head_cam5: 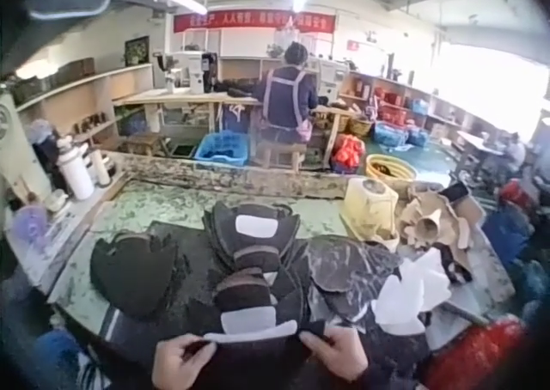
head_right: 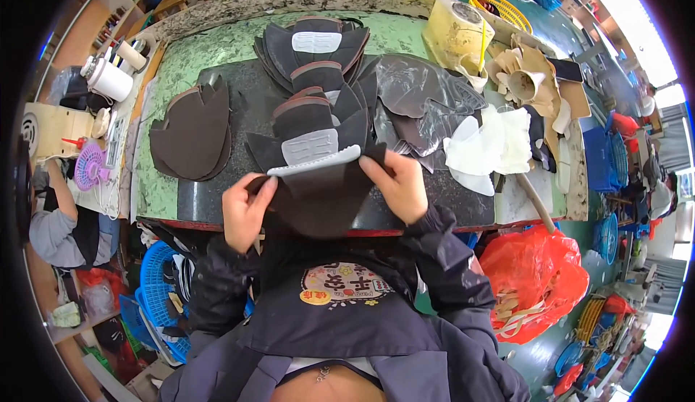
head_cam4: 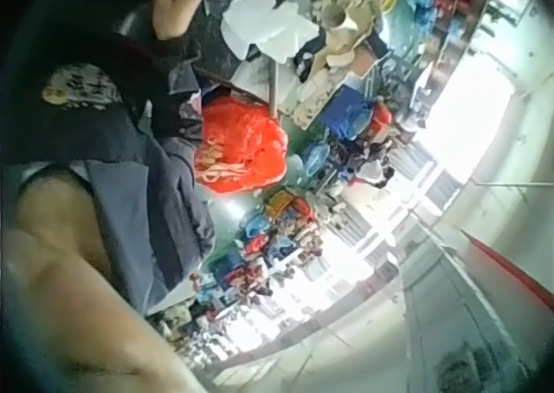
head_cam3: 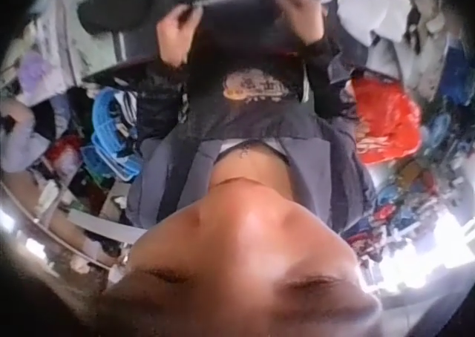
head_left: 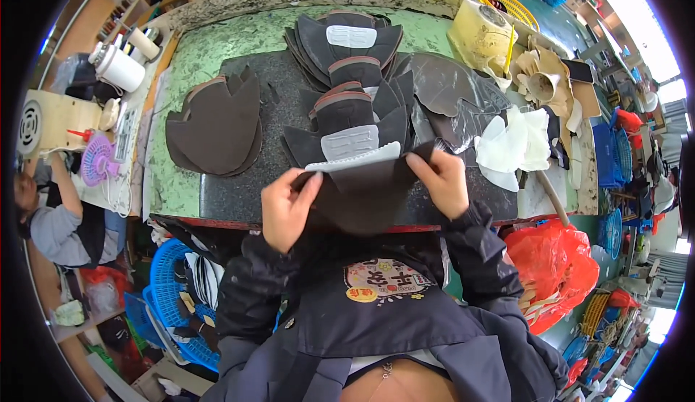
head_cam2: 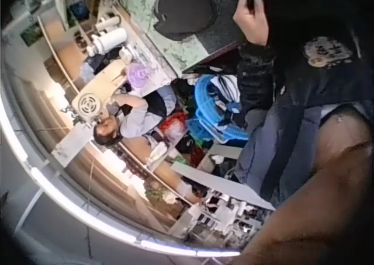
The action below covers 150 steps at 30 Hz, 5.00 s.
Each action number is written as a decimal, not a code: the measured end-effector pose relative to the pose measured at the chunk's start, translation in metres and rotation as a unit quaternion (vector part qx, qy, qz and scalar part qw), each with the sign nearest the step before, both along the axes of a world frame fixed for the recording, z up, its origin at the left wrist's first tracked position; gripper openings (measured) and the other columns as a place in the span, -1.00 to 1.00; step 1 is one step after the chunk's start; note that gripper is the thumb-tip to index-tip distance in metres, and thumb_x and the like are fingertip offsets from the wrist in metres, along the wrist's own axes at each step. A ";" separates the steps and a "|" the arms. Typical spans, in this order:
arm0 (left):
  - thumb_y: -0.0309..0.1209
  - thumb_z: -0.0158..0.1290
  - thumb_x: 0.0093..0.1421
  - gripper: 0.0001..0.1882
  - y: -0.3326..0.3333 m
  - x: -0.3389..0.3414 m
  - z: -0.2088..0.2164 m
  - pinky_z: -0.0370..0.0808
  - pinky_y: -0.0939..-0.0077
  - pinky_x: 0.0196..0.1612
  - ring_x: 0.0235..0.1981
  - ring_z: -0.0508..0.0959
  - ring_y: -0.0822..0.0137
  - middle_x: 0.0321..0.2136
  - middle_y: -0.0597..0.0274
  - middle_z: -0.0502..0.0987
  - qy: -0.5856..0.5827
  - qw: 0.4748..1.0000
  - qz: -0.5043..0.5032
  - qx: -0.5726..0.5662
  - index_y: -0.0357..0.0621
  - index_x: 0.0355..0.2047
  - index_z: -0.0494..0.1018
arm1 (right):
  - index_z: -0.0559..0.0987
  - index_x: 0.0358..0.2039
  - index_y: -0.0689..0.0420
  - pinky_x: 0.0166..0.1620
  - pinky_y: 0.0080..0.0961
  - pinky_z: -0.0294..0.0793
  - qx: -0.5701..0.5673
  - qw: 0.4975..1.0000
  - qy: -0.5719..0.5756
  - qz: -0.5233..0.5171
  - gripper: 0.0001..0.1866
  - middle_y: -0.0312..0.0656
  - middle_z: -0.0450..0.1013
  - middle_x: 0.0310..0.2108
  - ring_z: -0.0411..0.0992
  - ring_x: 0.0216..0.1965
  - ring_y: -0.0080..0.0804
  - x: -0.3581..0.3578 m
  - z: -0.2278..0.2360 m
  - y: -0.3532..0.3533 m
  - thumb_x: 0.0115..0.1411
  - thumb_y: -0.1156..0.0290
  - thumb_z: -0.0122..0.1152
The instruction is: The person manually layers lining material onto outer shoe components by hand at a production workbench.
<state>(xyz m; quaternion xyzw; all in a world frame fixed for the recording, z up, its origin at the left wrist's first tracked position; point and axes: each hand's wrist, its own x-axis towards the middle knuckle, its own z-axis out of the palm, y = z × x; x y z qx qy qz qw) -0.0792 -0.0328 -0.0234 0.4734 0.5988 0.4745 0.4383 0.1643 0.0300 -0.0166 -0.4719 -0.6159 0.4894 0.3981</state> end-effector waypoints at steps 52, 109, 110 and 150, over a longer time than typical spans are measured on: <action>-0.67 0.00 -0.22 -0.72 0.083 0.002 -0.029 0.46 0.27 -0.17 -0.22 0.50 0.07 -0.26 0.09 0.48 0.363 0.808 -0.148 0.441 -0.21 -0.40 0.37 | 0.53 -0.19 0.20 -0.09 -0.36 0.40 0.134 0.907 -0.271 0.294 -0.45 -0.07 0.54 -0.26 0.50 -0.20 -0.14 -0.043 0.004 0.094 0.35 0.02 -0.35; -0.49 0.05 0.18 -0.60 -0.002 0.079 0.036 0.47 0.52 -0.23 -0.30 0.59 0.29 -0.31 -0.04 0.56 0.066 0.977 -0.154 0.135 -0.28 0.04 0.33 | 0.51 -0.22 0.32 -0.23 -0.61 0.47 -0.223 0.902 0.367 0.041 -0.61 -0.14 0.50 -0.32 0.49 -0.32 -0.50 0.007 0.044 -0.032 0.36 0.23 -0.17; -0.49 0.00 0.22 -0.63 0.002 0.076 0.035 0.45 0.57 -0.26 -0.33 0.55 0.40 -0.35 -0.02 0.55 -0.009 0.982 -0.167 0.086 -0.28 0.04 0.34 | 0.50 -0.19 0.33 -0.20 -0.62 0.46 -0.149 0.948 0.278 0.044 -0.70 -0.14 0.50 -0.30 0.48 -0.30 -0.53 0.006 0.043 -0.032 0.31 0.33 -0.07; -0.39 0.02 0.25 -0.76 0.022 0.072 0.018 0.33 0.75 -0.47 -0.51 0.39 0.67 -0.44 0.39 0.51 -0.328 0.943 0.021 0.052 -0.34 -0.22 0.53 | 0.51 -0.37 0.14 -0.36 -0.40 0.40 0.405 0.892 -0.199 0.007 -0.70 -0.20 0.38 -0.35 0.39 -0.39 -0.23 -0.034 0.050 -0.031 -0.15 0.41 0.37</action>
